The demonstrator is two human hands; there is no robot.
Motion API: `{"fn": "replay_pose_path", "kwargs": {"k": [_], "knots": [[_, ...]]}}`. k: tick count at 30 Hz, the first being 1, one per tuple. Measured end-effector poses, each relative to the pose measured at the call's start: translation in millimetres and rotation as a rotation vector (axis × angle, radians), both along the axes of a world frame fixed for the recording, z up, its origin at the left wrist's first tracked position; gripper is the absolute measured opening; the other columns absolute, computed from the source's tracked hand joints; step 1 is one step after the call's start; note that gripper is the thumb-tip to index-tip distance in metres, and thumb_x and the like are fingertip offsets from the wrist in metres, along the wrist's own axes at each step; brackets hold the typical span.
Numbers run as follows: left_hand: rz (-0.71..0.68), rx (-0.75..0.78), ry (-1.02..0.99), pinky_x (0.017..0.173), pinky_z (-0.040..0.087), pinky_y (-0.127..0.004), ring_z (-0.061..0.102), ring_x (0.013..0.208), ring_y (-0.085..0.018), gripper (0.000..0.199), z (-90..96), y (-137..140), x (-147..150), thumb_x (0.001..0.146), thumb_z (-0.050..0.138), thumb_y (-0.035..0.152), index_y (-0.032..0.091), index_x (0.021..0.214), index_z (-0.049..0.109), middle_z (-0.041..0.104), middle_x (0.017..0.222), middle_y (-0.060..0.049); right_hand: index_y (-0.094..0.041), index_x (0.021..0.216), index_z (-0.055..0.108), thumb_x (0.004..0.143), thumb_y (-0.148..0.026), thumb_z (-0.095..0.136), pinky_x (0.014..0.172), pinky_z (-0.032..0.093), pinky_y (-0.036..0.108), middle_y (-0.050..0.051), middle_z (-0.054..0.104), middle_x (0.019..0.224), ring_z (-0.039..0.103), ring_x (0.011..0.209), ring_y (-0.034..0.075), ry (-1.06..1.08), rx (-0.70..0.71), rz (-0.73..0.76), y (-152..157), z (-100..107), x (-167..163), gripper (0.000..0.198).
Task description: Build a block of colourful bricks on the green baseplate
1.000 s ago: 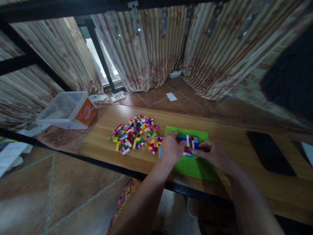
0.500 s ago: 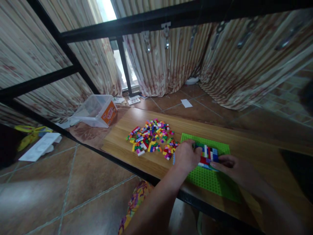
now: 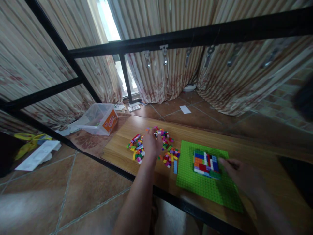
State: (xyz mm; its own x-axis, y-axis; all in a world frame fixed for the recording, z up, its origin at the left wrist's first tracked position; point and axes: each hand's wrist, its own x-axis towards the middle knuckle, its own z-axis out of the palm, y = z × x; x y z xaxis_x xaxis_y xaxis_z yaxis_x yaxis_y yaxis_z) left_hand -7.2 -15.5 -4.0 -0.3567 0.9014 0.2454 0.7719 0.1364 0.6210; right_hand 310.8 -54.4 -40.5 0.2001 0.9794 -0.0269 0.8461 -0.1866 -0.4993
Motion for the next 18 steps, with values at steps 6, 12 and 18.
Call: {"fn": "replay_pose_path", "kwargs": {"k": [6, 12, 18], "knots": [[-0.276, -0.174, 0.386, 0.107, 0.037, -0.037, 0.053, 0.121, -0.028, 0.044, 14.6, 38.6, -20.8, 0.088, 0.053, 0.023, 0.015, 0.131, 0.057, 0.062, 0.13, -0.014, -0.023, 0.08, 0.072, 0.082, -0.061, 0.047, 0.06, 0.047, 0.041, 0.011, 0.073, 0.074, 0.068, 0.068, 0.031, 0.019, -0.007, -0.019, -0.8, 4.9, -12.3, 0.046], [-0.418, -0.33, 0.478, 0.098, 0.043, -0.042, 0.056, 0.117, -0.032, 0.042, 12.6, 69.8, -10.7, 0.077, 0.062, 0.017, 0.018, 0.119, 0.065, 0.07, 0.116, -0.012, -0.023, 0.083, 0.072, 0.085, -0.057, 0.046, 0.061, 0.045, 0.037, 0.009, 0.074, 0.076, 0.067, 0.069, 0.028, 0.034, 0.02, 0.027, -5.6, 4.9, -16.6, 0.042], [-0.457, -0.328, 0.522, 0.1, 0.04, -0.045, 0.056, 0.118, -0.032, 0.041, 6.5, 67.0, -10.7, 0.078, 0.06, 0.016, 0.02, 0.118, 0.066, 0.07, 0.118, -0.012, -0.023, 0.084, 0.072, 0.085, -0.052, 0.049, 0.062, 0.045, 0.035, 0.008, 0.076, 0.081, 0.068, 0.07, 0.026, 0.055, 0.079, 0.026, -6.0, 5.9, -16.6, 0.037]]}}
